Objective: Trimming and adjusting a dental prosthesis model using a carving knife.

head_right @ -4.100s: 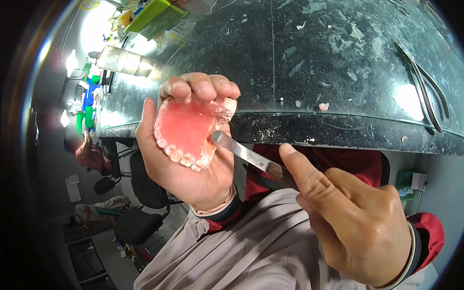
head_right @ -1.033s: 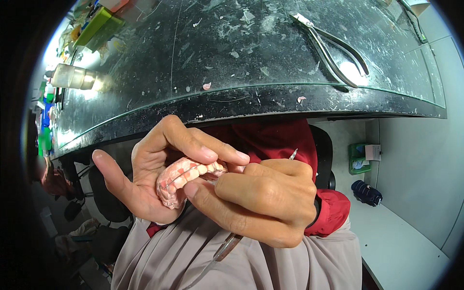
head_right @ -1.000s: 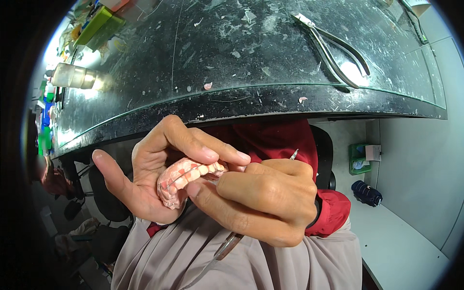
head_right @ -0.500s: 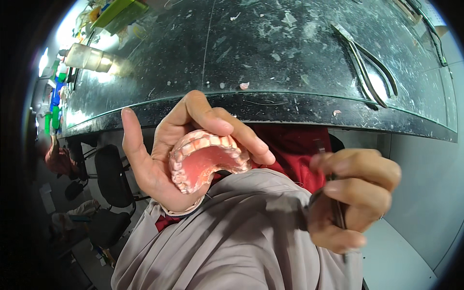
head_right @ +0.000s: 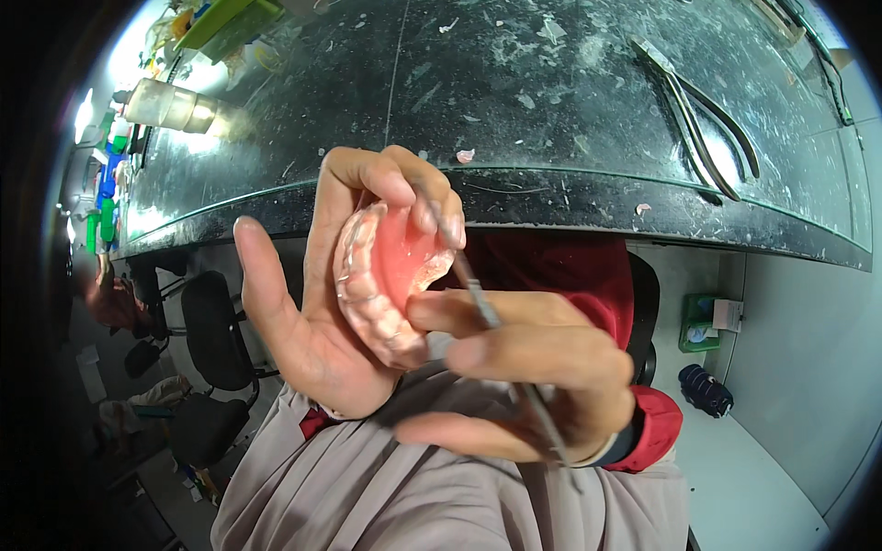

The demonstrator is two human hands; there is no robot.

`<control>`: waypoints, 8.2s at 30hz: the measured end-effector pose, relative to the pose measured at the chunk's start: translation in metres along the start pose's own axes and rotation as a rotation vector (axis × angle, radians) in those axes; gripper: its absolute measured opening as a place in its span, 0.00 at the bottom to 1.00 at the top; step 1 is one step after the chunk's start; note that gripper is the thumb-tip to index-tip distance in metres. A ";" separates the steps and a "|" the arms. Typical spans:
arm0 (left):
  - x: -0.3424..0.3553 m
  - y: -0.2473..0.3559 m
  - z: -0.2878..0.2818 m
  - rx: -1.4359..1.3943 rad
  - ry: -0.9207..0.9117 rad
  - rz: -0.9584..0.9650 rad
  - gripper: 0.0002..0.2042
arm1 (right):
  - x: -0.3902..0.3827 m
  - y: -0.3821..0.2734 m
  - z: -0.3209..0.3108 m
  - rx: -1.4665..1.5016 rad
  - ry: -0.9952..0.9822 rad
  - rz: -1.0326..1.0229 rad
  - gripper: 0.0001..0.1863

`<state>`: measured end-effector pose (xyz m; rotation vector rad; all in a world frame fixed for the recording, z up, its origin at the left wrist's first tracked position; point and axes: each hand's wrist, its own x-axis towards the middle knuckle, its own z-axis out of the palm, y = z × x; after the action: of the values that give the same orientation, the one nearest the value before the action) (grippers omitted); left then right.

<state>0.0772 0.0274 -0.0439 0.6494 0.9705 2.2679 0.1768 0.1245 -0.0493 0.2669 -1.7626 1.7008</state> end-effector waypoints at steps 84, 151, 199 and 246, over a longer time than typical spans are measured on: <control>0.033 0.031 -0.038 -0.565 -0.246 -0.080 0.04 | 0.029 -0.025 0.003 -0.653 -0.321 0.193 0.27; 0.038 0.022 -0.063 -0.359 -0.341 -0.458 0.15 | 0.047 -0.034 -0.014 -0.822 -0.525 0.334 0.13; 0.032 0.024 -0.043 -0.090 -0.238 -0.290 0.10 | 0.012 0.042 -0.007 -0.577 -0.433 0.006 0.16; -0.072 0.054 -0.082 -0.023 0.307 0.037 0.15 | 0.001 0.005 0.032 -0.426 -0.690 0.273 0.29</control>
<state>0.0597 -0.0906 -0.0684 0.3156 1.0795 2.4552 0.1630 0.0949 -0.0508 0.4765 -2.7234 1.4434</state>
